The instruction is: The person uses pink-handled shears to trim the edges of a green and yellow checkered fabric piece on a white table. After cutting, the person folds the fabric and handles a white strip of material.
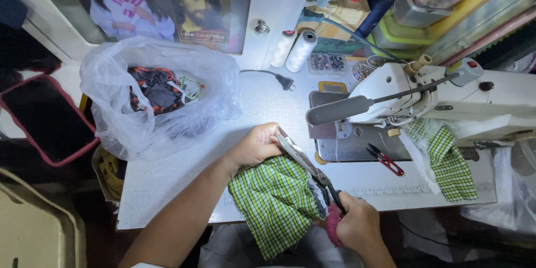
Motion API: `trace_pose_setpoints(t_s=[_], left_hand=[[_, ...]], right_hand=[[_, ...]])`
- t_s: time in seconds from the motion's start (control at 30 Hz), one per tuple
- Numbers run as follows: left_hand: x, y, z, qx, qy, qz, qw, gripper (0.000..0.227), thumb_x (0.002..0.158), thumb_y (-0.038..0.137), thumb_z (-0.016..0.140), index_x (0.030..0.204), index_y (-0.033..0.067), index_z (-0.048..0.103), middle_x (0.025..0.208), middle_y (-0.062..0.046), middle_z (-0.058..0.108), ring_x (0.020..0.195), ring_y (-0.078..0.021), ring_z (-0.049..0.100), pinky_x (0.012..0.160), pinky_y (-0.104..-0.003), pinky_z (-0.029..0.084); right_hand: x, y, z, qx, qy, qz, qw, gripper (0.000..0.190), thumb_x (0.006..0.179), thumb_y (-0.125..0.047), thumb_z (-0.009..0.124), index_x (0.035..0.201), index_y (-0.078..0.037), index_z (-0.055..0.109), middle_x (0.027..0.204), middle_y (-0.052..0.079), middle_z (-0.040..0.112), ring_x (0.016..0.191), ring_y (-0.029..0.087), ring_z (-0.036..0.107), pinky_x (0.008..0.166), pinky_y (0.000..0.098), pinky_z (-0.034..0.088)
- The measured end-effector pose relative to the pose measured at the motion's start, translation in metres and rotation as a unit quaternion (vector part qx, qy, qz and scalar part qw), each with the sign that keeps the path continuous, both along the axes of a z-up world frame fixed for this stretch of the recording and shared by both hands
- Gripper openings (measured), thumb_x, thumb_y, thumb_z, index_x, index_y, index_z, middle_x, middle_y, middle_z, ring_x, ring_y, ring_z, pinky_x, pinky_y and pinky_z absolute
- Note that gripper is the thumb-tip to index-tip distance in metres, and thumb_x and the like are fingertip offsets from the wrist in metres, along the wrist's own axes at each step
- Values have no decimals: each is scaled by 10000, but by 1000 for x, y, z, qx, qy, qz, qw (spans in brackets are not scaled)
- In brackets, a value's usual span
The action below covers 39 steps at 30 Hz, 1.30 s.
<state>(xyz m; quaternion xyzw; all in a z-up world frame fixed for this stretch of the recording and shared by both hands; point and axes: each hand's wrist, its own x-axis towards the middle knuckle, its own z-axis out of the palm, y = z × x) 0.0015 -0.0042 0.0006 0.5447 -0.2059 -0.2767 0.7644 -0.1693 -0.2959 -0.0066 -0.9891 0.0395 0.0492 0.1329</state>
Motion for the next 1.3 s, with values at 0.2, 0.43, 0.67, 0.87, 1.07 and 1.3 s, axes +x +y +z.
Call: trace_pose_setpoints(t_s=[0.2, 0.43, 0.67, 0.87, 1.07, 1.3], left_hand=[[0, 0, -1, -34, 13, -1, 999, 120, 898, -43, 703, 980, 2, 627, 1016, -185, 759, 979, -269, 759, 852, -367, 658], [5, -2, -23, -63, 38, -12, 997, 111, 919, -51, 653, 1008, 3, 617, 1028, -174, 746, 978, -249, 742, 869, -355, 636], [1, -1, -8, -15, 70, -3, 997, 82, 918, -19, 661, 968, 22, 611, 980, -161, 744, 933, -221, 727, 853, -351, 611], [2, -2, -6, 45, 66, 8, 997, 119, 887, 18, 741, 955, 17, 642, 925, -139, 753, 865, -214, 741, 779, -326, 616], [5, -3, -14, 39, 59, 5, 997, 140, 890, -3, 742, 980, 29, 640, 979, -128, 760, 932, -217, 751, 819, -316, 626], [8, -5, -30, -2, 66, 9, 998, 187, 876, -74, 694, 1018, 24, 621, 1015, -133, 747, 975, -219, 727, 881, -339, 603]], right_hand=[[0, -12, -10, -22, -47, 36, 998, 356, 814, -298, 680, 621, -173, 408, 496, -2, 445, 456, 210, 390, 444, 402, 283], [2, -24, -29, -65, -61, 46, 995, 397, 750, -310, 706, 621, -187, 351, 473, -21, 402, 443, 198, 375, 441, 400, 235], [6, -13, 4, -44, -21, 31, 998, 439, 856, -418, 667, 646, -180, 363, 491, 22, 449, 465, 243, 435, 473, 437, 267], [11, -6, 22, -54, 81, 5, 995, 639, 747, -625, 813, 665, -185, 358, 541, -6, 508, 534, 202, 464, 516, 410, 293], [18, -5, 12, -48, 49, 30, 997, 502, 794, -476, 727, 667, -173, 348, 536, -5, 455, 527, 216, 423, 494, 413, 264], [19, -9, -2, -58, 30, 21, 998, 408, 744, -389, 687, 638, -184, 351, 505, 2, 478, 508, 241, 430, 482, 431, 276]])
